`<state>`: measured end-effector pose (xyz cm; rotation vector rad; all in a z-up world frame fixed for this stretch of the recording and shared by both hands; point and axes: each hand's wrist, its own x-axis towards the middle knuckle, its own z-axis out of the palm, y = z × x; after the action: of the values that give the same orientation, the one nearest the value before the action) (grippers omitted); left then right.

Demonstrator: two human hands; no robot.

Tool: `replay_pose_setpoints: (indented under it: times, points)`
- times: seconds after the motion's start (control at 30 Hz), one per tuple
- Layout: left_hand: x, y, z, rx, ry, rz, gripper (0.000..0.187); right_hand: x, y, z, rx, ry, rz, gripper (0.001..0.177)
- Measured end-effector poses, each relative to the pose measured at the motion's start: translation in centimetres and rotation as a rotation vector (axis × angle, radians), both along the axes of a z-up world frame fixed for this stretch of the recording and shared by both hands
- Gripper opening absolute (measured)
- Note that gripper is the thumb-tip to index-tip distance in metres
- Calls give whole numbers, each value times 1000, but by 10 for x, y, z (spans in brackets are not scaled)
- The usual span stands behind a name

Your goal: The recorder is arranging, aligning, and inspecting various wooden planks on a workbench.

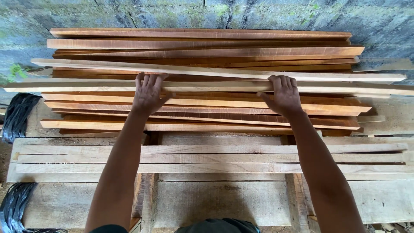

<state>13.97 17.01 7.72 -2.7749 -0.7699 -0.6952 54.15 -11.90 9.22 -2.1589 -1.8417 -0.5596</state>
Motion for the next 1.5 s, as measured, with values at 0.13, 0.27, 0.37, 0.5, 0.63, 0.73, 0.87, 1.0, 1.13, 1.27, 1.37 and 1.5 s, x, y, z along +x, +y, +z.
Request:
replay_pose_setpoints:
  times: [0.13,0.27,0.37,0.5,0.63,0.73,0.87,1.0,1.13,1.27,1.37,1.5]
  points:
    - [-19,-40,14,43,-219,-62,62,-23,-31,2,173,-26,83,65]
    - [-44,-68,-6,13,-235,2,58,-50,-67,-6,266,-19,79,54]
    - [-67,-108,-9,-36,-248,14,61,-72,-95,-18,275,-6,66,55]
    - [-100,-164,0,-79,-312,0,56,-104,-131,-28,313,-24,76,57]
    - [-129,-192,-18,-96,-286,-3,54,-133,-158,-34,294,-1,101,55]
    - [-149,-207,-30,-152,-269,18,51,-147,-172,-48,291,12,109,54]
    - [-174,-237,-55,-207,-249,57,54,-172,-201,-76,266,28,81,57]
    - [-195,-274,-91,-274,-198,114,56,-189,-236,-119,205,52,52,54]
    - [-201,-305,-122,-338,-179,132,54,-205,-258,-154,137,129,63,49]
    - [-203,-311,-150,-418,-139,171,53,-212,-264,-166,84,180,34,48]
    - [-201,-310,-155,-450,-106,184,52,-211,-265,-173,74,192,12,48]
    - [-198,-310,-159,-394,-40,203,53,-209,-262,-199,78,162,7,50]
